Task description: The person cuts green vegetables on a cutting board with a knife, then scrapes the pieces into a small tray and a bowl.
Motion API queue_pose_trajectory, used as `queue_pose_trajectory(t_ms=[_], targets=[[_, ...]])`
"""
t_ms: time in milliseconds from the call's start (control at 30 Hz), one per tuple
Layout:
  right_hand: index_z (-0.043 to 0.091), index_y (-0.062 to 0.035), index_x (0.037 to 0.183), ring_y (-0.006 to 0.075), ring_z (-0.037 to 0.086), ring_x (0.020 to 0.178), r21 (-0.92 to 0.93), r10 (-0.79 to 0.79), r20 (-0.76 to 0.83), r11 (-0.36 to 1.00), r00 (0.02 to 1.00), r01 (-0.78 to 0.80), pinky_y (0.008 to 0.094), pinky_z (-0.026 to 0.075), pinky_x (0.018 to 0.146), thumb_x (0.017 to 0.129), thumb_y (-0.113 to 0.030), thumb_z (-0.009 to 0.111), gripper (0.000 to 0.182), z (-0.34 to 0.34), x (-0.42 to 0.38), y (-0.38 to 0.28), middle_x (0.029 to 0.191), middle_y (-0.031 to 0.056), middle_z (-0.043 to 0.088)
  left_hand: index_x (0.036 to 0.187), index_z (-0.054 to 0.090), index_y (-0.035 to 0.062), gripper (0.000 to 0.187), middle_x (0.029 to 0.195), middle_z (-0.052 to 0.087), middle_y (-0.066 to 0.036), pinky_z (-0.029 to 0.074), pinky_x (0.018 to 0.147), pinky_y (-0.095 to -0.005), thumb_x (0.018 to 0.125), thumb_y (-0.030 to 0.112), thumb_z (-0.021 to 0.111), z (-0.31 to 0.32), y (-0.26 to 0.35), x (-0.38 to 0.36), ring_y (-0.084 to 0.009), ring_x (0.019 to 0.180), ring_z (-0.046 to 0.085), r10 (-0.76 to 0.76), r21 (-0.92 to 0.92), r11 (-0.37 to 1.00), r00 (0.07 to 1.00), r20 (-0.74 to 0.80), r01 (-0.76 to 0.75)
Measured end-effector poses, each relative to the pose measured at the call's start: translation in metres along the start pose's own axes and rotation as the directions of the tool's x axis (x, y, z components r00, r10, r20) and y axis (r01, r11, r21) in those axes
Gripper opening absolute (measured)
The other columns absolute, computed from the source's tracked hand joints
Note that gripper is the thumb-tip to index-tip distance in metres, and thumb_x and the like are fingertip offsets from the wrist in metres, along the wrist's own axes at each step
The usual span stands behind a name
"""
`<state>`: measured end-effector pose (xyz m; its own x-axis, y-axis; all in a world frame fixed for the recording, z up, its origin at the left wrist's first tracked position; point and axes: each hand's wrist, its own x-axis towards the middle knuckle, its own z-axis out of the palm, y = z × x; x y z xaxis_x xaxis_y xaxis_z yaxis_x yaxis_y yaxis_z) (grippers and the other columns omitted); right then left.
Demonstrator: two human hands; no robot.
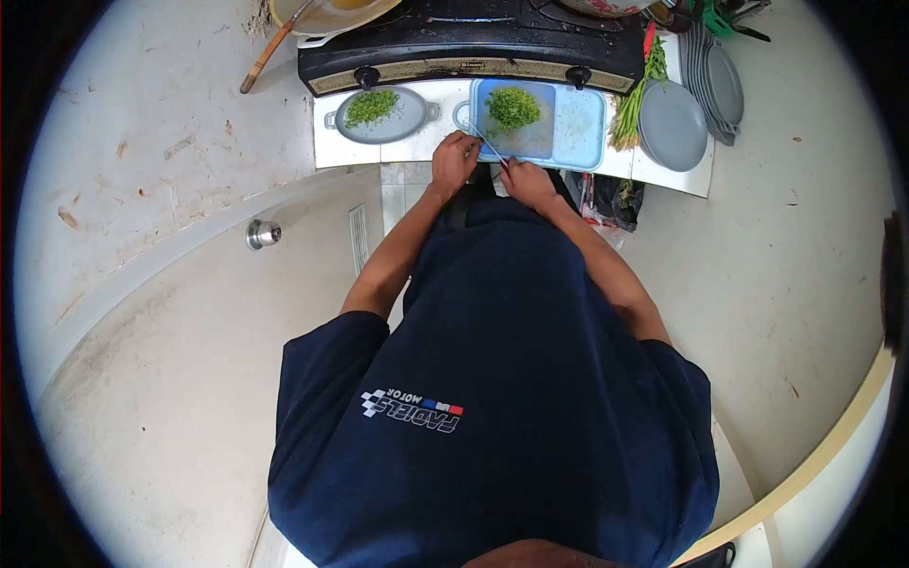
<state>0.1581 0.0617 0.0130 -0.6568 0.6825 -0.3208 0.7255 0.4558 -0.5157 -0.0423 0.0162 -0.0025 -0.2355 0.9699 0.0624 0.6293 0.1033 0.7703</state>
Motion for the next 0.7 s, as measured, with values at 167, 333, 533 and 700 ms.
queue_pose_trajectory(t_ms=[167,333,533,700], targets=[[0.062,0.0036,0.097,0.0473,0.069,0.070,-0.034,-0.009,-0.042,0.999,0.999,0.008,0.0560,0.057,0.066,0.101,-0.034,0.054,0.038,0.004,0.003,0.003,0.072,0.0283,0.068,0.092,0.078,0.0059,0.010,0.084,0.069,-0.012,0.054,0.071,-0.0407,0.087,0.012,0.072,-0.003,0.008,0.003,-0.0305,0.075,0.067,-0.087,-0.073,0.994,0.996,-0.009,0.086],[0.061,0.0031,0.099,0.0476,0.069,0.071,-0.006,0.052,-0.042,0.999,0.998,-0.053,0.0562,0.057,0.068,0.101,-0.035,0.054,0.039,-0.006,-0.002,0.003,0.073,0.0280,0.068,0.091,0.077,0.0052,0.009,0.082,0.067,-0.012,0.053,0.070,-0.0417,0.087,0.012,0.072,-0.005,0.008,0.009,-0.0303,0.074,0.066,-0.067,-0.057,0.996,0.998,-0.003,0.067],[0.064,0.0051,0.101,0.0480,0.070,0.074,0.020,0.084,-0.022,0.996,0.996,-0.083,0.0568,0.057,0.072,0.102,-0.036,0.053,0.042,-0.009,-0.005,0.002,0.076,0.0281,0.069,0.091,0.077,0.0069,0.008,0.085,0.067,-0.011,0.051,0.076,-0.0433,0.087,0.012,0.071,0.001,0.000,0.010,-0.0310,0.081,0.066,0.031,0.030,0.999,0.999,-0.007,-0.031],[0.063,0.0052,0.101,0.0486,0.070,0.074,0.007,0.071,-0.003,0.997,0.997,-0.071,0.0565,0.058,0.072,0.101,-0.035,0.055,0.041,-0.007,-0.008,0.002,0.075,0.0279,0.069,0.091,0.077,0.0074,0.008,0.085,0.067,-0.008,0.049,0.077,-0.0428,0.087,0.013,0.072,0.001,-0.006,0.009,-0.0293,0.082,0.066,0.155,0.090,0.984,0.988,-0.017,-0.153]])
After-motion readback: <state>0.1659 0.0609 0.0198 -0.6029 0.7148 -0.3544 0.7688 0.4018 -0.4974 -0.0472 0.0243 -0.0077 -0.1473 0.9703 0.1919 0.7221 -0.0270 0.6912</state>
